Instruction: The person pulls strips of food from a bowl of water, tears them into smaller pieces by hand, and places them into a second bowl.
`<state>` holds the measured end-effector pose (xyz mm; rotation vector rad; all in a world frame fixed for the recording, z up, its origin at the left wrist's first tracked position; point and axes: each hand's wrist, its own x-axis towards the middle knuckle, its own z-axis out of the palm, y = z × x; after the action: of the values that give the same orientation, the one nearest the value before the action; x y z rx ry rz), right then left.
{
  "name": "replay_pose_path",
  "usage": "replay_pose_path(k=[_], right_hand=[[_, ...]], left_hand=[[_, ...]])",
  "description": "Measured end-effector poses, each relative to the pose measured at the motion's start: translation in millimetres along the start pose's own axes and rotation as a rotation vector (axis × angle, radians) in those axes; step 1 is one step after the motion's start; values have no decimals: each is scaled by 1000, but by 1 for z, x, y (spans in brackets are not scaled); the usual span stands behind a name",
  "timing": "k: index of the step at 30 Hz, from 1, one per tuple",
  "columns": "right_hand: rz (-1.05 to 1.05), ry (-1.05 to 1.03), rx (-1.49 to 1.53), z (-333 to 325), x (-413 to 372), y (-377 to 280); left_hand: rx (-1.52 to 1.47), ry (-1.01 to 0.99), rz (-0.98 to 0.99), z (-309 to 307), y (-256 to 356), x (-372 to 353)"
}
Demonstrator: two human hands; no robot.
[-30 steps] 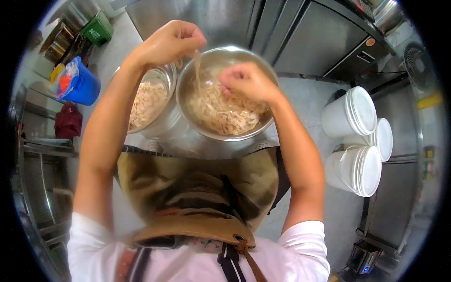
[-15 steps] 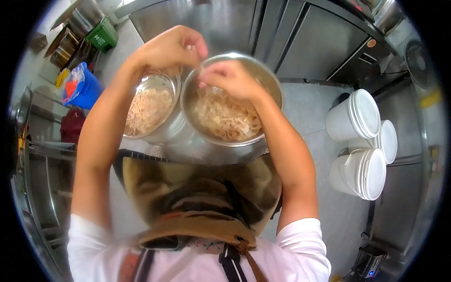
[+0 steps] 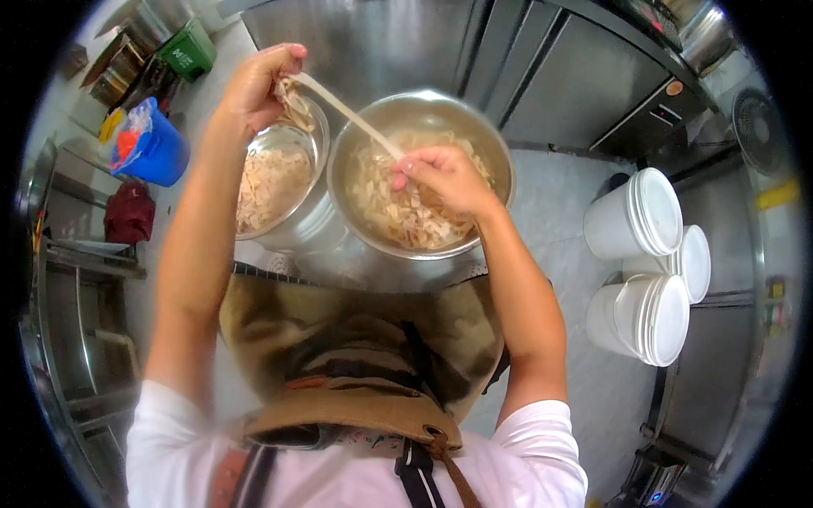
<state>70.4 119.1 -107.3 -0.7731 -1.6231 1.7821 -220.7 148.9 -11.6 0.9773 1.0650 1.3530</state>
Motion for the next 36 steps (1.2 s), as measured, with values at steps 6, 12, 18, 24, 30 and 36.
replay_pose_path(k=[6, 12, 18, 24, 30, 36], right_hand=[[-6, -64, -31, -3, 9, -25], [32, -62, -122, -7, 17, -29], [131, -39, -115, -11, 7, -18], [84, 33, -119, -8, -8, -14], [90, 23, -91, -8, -9, -12], [133, -11, -108, -15, -11, 3]], left_hand=[[316, -200, -143, 49, -63, -41], [571, -255, 122, 65, -86, -38], [528, -90, 154, 54, -69, -35], [303, 1, 52, 37, -58, -37], [-13, -80, -120, 36, -75, -51], [231, -225, -205, 47, -80, -72]])
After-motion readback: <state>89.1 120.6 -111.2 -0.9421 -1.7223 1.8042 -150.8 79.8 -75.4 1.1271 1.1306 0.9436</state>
